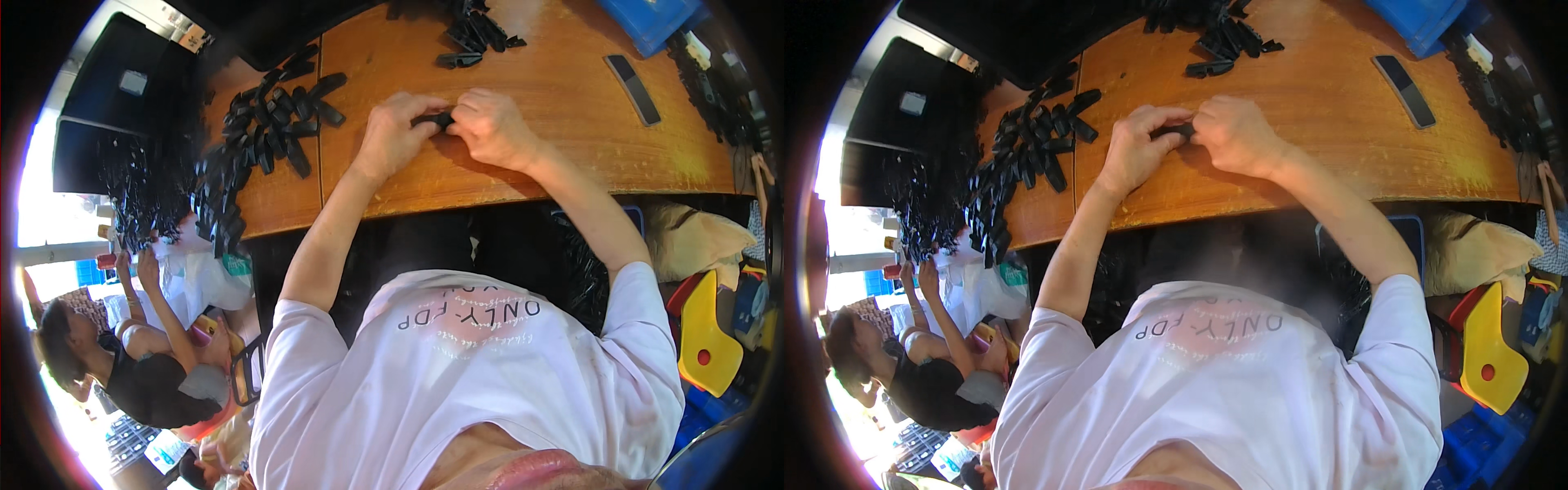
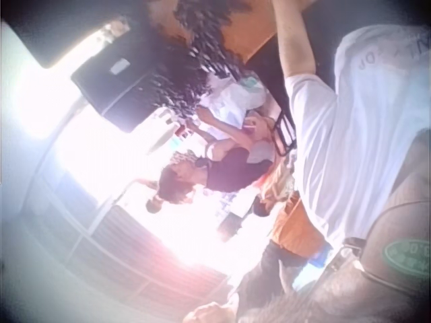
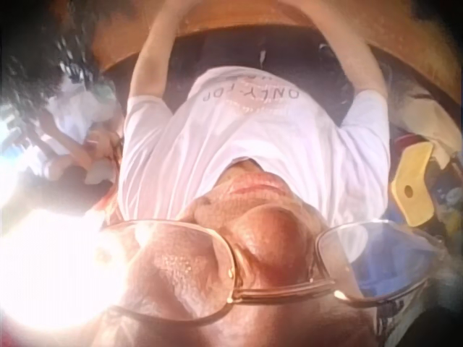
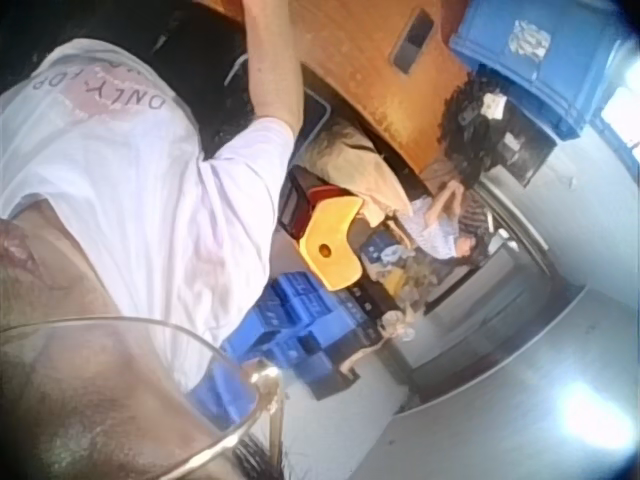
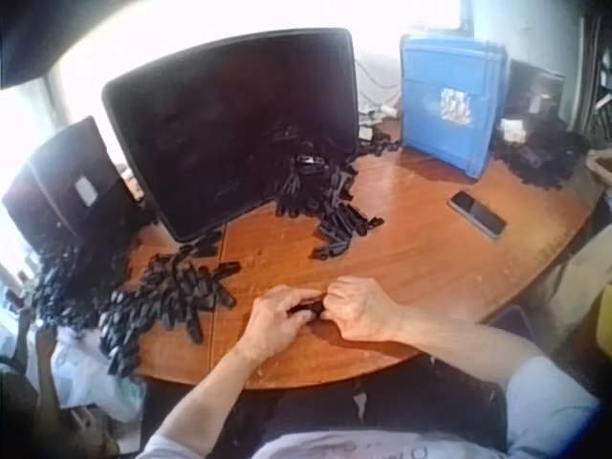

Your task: The person repeatedly assembles plastic components together by hand and sets them on the table.

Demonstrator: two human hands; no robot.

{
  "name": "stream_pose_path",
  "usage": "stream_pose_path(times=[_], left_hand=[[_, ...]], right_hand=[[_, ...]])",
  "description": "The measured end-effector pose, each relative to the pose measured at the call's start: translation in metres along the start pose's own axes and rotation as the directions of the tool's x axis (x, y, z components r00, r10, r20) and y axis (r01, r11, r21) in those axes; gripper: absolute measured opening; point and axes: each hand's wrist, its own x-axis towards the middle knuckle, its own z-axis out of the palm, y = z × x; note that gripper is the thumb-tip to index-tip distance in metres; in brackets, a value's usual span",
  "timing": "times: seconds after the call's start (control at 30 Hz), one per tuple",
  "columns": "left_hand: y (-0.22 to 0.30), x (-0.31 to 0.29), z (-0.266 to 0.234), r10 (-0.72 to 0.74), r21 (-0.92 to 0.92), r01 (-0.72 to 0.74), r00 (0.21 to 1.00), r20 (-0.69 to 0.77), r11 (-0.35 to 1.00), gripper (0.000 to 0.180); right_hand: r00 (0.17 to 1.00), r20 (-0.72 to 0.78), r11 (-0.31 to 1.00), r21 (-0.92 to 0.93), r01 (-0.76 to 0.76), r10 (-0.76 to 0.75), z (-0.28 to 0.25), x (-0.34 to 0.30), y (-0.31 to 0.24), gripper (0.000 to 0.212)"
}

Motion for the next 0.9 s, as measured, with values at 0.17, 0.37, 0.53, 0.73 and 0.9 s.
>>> stream_pose_path(times=[0.17,0.37,0.53,0.73,0.9], left_hand=[[0.003,-0.008,-0.003,0.026,0.168,-0.015,0.998,-0.063,0.986,0.036],[0.003,0.015,-0.019,0.252,0.586,-0.084,0.945,-0.210,0.806,0.038],[-0.003,0.078,0.022,0.360,0.443,-0.310,0.932,-0.031,0.841,0.031],[-0.018,0.083,0.027,0.144,0.469,-0.118,0.989,-0.020,0.875,0.029],[0.019,0.040,0.019,-0.091,0.333,0.084,0.996,0.007,0.939,0.033]], right_hand=[[0.991,-0.003,0.976,0.175,-0.130,0.133,0.000,-0.003,0.014,0.012],[0.904,-0.193,0.872,-0.248,-0.422,0.382,-0.035,-0.032,0.118,0.037],[0.933,-0.078,0.883,-0.304,-0.358,0.351,-0.041,-0.002,0.138,0.043],[0.776,0.208,0.784,-0.363,-0.504,0.595,-0.043,-0.003,0.108,0.028],[0.904,-0.117,0.903,0.189,-0.385,0.410,-0.038,-0.037,0.051,0.020]])
